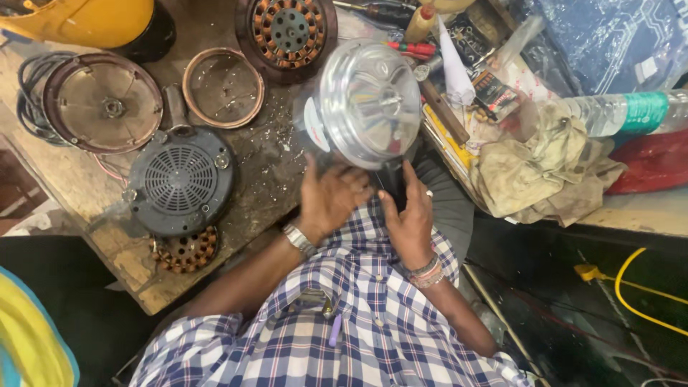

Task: The person assembles a pressure cooker by placing a rubber gasket into the lid, attaching the lid to the pot, and securing the handle. They repeatedly open and close the lid to check the fit and alignment.

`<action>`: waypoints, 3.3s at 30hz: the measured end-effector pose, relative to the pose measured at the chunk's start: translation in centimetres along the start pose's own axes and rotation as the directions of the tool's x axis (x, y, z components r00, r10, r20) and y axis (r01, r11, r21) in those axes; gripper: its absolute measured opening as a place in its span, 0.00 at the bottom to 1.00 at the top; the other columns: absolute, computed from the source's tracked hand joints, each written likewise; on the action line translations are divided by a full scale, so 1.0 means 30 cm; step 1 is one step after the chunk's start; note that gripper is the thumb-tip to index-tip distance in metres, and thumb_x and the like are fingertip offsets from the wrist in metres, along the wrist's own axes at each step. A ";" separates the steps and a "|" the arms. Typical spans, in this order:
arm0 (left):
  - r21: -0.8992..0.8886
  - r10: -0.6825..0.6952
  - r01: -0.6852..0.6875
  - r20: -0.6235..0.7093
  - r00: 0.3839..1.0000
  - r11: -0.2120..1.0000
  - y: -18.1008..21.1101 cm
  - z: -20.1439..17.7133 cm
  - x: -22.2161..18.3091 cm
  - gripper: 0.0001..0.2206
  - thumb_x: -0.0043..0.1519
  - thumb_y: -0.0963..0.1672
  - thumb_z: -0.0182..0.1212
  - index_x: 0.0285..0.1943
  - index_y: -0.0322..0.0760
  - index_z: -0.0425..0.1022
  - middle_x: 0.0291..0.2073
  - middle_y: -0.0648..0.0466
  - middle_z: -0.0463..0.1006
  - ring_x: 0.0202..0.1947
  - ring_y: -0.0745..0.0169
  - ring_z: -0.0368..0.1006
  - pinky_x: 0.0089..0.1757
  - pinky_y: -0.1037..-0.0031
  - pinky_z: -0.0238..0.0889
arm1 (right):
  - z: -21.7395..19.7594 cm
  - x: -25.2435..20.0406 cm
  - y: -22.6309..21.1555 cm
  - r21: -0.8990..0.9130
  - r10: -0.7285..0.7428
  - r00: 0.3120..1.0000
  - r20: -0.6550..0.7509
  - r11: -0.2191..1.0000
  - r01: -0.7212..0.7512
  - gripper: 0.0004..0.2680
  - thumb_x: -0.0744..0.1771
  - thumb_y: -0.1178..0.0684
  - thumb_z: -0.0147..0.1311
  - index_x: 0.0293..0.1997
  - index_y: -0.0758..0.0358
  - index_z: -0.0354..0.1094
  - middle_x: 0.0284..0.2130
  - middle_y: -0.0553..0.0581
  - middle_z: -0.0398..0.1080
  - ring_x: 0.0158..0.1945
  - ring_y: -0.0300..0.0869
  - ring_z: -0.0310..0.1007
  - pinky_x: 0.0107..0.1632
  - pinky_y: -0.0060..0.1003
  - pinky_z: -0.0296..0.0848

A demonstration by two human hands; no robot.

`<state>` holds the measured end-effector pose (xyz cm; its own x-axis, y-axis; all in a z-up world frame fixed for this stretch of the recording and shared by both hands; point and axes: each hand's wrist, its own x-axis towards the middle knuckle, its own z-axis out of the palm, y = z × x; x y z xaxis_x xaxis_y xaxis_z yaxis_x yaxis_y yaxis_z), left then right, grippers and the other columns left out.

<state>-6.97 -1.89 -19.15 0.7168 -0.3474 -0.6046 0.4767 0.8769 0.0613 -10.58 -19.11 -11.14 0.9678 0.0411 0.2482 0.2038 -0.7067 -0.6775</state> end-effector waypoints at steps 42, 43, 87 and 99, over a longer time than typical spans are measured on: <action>0.525 -0.069 0.043 0.031 0.997 0.850 0.007 0.083 -0.214 0.22 0.64 0.56 0.38 0.55 0.43 0.70 0.44 0.59 0.81 0.42 0.64 0.77 0.41 0.69 0.73 | -0.191 -0.003 -0.248 -0.070 -0.349 0.810 0.472 0.901 0.428 0.25 0.60 0.51 0.66 0.62 0.68 0.64 0.67 0.78 0.53 0.52 0.63 0.71 0.44 0.47 0.78; 0.616 -0.084 0.012 0.087 0.993 0.788 0.039 0.105 -0.233 0.23 0.66 0.55 0.40 0.53 0.38 0.71 0.39 0.56 0.80 0.36 0.60 0.76 0.36 0.67 0.71 | -0.205 0.007 -0.259 -0.059 -0.391 0.794 0.466 0.881 0.469 0.26 0.60 0.51 0.67 0.62 0.69 0.64 0.67 0.77 0.55 0.52 0.63 0.72 0.45 0.46 0.77; 0.427 0.661 -0.624 0.724 -0.198 -0.654 0.465 0.720 0.293 0.11 0.59 0.41 0.61 0.26 0.27 0.68 0.20 0.40 0.71 0.24 0.37 0.67 0.30 0.51 0.57 | 0.272 0.790 -0.226 0.697 0.069 0.929 -0.364 0.682 0.222 0.13 0.74 0.48 0.48 0.36 0.67 0.68 0.28 0.50 0.68 0.34 0.34 0.64 0.41 0.33 0.66; 0.619 0.869 -0.678 0.492 -0.057 -0.395 0.703 0.681 0.231 0.18 0.69 0.48 0.53 0.31 0.30 0.74 0.23 0.46 0.79 0.24 0.50 0.72 0.33 0.61 0.65 | 0.373 0.864 -0.430 0.406 0.033 0.952 -0.305 0.909 0.098 0.16 0.69 0.38 0.51 0.36 0.64 0.72 0.29 0.63 0.74 0.33 0.47 0.74 0.39 0.40 0.72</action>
<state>18.44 7.41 -5.82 0.6239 0.6177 0.4787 -0.3598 -0.3167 0.8776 13.54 -1.04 -3.71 0.8830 -0.1997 0.4247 0.3401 -0.3513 -0.8723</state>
